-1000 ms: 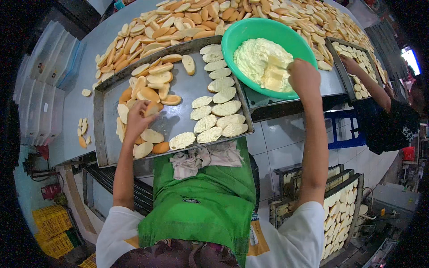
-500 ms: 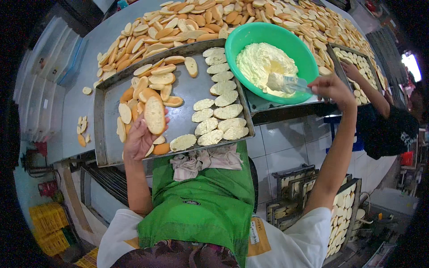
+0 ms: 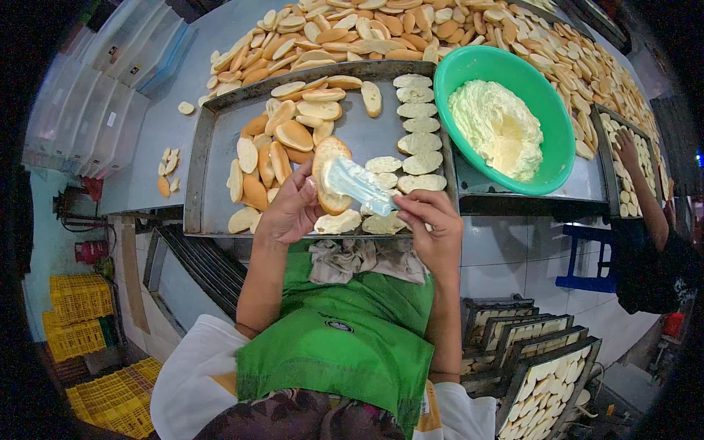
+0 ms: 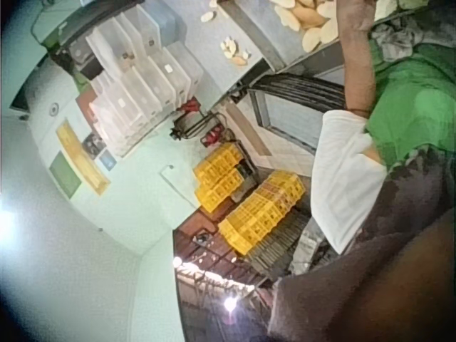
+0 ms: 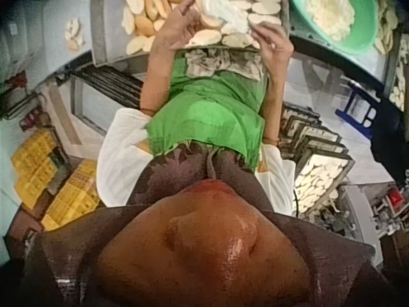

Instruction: Spreading cream on sliced bread using a spatula.

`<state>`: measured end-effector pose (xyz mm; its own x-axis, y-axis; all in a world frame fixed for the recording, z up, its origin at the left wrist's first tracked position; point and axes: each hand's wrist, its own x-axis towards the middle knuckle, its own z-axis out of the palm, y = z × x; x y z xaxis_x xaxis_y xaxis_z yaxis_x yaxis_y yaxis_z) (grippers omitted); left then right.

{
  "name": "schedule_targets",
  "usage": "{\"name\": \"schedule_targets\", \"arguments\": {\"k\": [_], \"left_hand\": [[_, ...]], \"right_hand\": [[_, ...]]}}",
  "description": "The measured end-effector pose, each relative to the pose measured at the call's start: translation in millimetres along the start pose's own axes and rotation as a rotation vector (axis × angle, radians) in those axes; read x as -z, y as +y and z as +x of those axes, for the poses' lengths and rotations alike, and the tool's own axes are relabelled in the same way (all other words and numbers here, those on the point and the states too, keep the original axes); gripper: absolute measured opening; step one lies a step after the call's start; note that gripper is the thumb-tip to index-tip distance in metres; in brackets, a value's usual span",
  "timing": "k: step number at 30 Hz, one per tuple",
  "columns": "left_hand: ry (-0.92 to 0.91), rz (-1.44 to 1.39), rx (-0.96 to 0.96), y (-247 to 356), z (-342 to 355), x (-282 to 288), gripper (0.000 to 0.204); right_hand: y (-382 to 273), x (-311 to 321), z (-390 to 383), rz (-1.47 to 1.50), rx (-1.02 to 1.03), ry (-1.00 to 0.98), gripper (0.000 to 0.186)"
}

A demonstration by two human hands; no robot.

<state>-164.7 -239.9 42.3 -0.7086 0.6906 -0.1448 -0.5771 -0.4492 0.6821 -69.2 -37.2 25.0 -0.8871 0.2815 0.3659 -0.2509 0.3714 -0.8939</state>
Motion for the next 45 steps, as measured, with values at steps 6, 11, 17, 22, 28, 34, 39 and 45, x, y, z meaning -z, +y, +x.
{"name": "schedule_targets", "arguments": {"k": [6, 11, 17, 22, 28, 34, 39, 45], "left_hand": [[0.11, 0.074, -0.146, -2, 3, 3, 0.071], [0.168, 0.035, -0.184, 4, 4, 4, 0.069], [0.051, 0.149, -0.008, -8, 0, -9, 0.071], [-0.035, 0.151, 0.105, -7, -3, -11, 0.076], [-0.195, 0.103, 0.163, -14, -6, 0, 0.082], [0.035, 0.37, 0.143, 20, -1, 26, 0.061], [0.084, 0.91, 0.306, 26, 27, 93, 0.045], [-0.242, 1.479, 0.253, 10, 54, 98, 0.029]], "right_hand": [[-1, 12, -3, -0.163, -0.012, 0.119, 0.024], [9, 23, -5, -0.346, 0.08, -0.085, 0.025], [6, 3, -5, -0.069, 0.096, 0.142, 0.024], [1, -5, 0, -0.322, 0.195, 0.284, 0.025], [-1, -3, 2, -0.489, 0.192, 0.336, 0.026], [21, 14, -13, -0.202, -0.08, 0.429, 0.024], [26, 23, -17, -0.208, -0.119, 0.448, 0.024], [23, 24, -18, -0.222, -0.17, 0.46, 0.024]]}}
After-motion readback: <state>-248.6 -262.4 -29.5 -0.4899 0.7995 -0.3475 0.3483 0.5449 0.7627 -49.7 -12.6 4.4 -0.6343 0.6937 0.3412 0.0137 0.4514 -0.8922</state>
